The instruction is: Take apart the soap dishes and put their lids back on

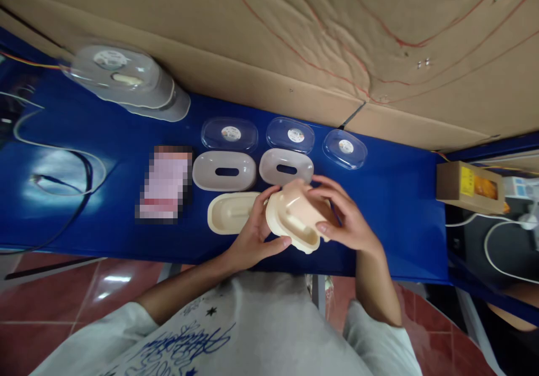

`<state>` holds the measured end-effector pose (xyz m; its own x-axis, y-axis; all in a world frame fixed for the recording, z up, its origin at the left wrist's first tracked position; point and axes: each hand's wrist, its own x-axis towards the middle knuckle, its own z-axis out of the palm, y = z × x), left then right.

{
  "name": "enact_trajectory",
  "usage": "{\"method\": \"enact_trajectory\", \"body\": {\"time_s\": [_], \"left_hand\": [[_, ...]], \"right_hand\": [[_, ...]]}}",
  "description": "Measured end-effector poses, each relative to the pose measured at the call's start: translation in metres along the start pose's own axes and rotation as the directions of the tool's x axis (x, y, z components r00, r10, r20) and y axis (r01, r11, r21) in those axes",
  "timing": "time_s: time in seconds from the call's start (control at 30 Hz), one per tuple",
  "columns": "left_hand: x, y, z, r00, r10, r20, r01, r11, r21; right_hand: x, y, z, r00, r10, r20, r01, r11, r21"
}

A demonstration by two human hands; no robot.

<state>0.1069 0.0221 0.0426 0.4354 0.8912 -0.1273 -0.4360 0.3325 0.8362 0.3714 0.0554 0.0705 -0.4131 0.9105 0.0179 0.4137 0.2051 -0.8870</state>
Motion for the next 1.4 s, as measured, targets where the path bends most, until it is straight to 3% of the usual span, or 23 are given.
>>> {"method": "enact_trajectory", "body": {"time_s": [0.13, 0.23, 0.33, 0.4, 0.5, 0.6, 0.67, 0.73, 0.83, 0.97, 1.07, 1.23, 1.4], "left_hand": [[-0.01, -0.001, -0.007, 0.998, 0.047, 0.031, -0.05, 0.994, 0.093], [-0.014, -0.005, -0.014, 0.998, 0.035, 0.045, -0.042, 0.987, 0.153], [-0.014, -0.007, -0.016, 0.999, -0.007, 0.053, -0.002, 0.985, 0.17], [-0.012, -0.008, -0.013, 0.998, 0.002, 0.056, -0.011, 0.986, 0.164], [-0.009, -0.007, -0.008, 0.995, 0.08, 0.064, -0.09, 0.984, 0.156], [-0.01, -0.006, -0.01, 0.986, 0.13, 0.105, -0.152, 0.96, 0.236], [-0.012, -0.006, -0.017, 0.968, 0.191, 0.164, -0.244, 0.873, 0.422], [-0.015, -0.005, -0.028, 0.935, 0.236, 0.263, -0.353, 0.676, 0.647], [-0.019, -0.003, -0.041, 0.937, 0.159, 0.313, -0.351, 0.424, 0.835], [-0.028, -0.001, -0.048, 0.955, 0.092, 0.282, -0.296, 0.309, 0.904], [-0.041, 0.003, -0.058, 0.956, 0.166, 0.24, -0.271, 0.203, 0.941], [-0.064, 0.016, -0.087, 0.946, 0.301, 0.122, -0.123, -0.013, 0.992], [-0.071, 0.018, -0.101, 0.95, 0.303, 0.075, -0.065, -0.042, 0.997]], "right_hand": [[0.001, 0.029, -0.028, 0.976, -0.023, -0.215, -0.05, 0.943, -0.329], [0.003, 0.047, -0.039, 0.975, -0.016, -0.223, -0.1, 0.86, -0.5], [0.003, 0.036, -0.031, 0.978, -0.053, -0.204, -0.07, 0.831, -0.552], [0.001, 0.015, -0.015, 0.989, -0.08, -0.123, 0.006, 0.861, -0.509], [-0.006, -0.019, 0.014, 0.979, -0.057, 0.195, 0.126, 0.923, -0.363], [-0.02, -0.032, 0.029, 0.971, -0.003, 0.239, 0.088, 0.934, -0.346], [-0.037, -0.029, 0.025, 0.989, 0.04, 0.141, 0.017, 0.924, -0.382], [-0.059, -0.018, 0.015, 0.995, 0.104, 0.01, -0.088, 0.885, -0.457], [-0.093, 0.0, 0.0, 0.97, 0.171, -0.173, -0.239, 0.789, -0.565], [-0.121, 0.017, -0.005, 0.929, 0.249, -0.274, -0.366, 0.729, -0.578], [-0.129, 0.021, -0.006, 0.915, 0.275, -0.294, -0.399, 0.722, -0.565], [-0.143, 0.017, -0.012, 0.902, 0.31, -0.301, -0.43, 0.711, -0.556], [-0.159, 0.015, -0.007, 0.905, 0.319, -0.282, -0.426, 0.698, -0.575]]}}
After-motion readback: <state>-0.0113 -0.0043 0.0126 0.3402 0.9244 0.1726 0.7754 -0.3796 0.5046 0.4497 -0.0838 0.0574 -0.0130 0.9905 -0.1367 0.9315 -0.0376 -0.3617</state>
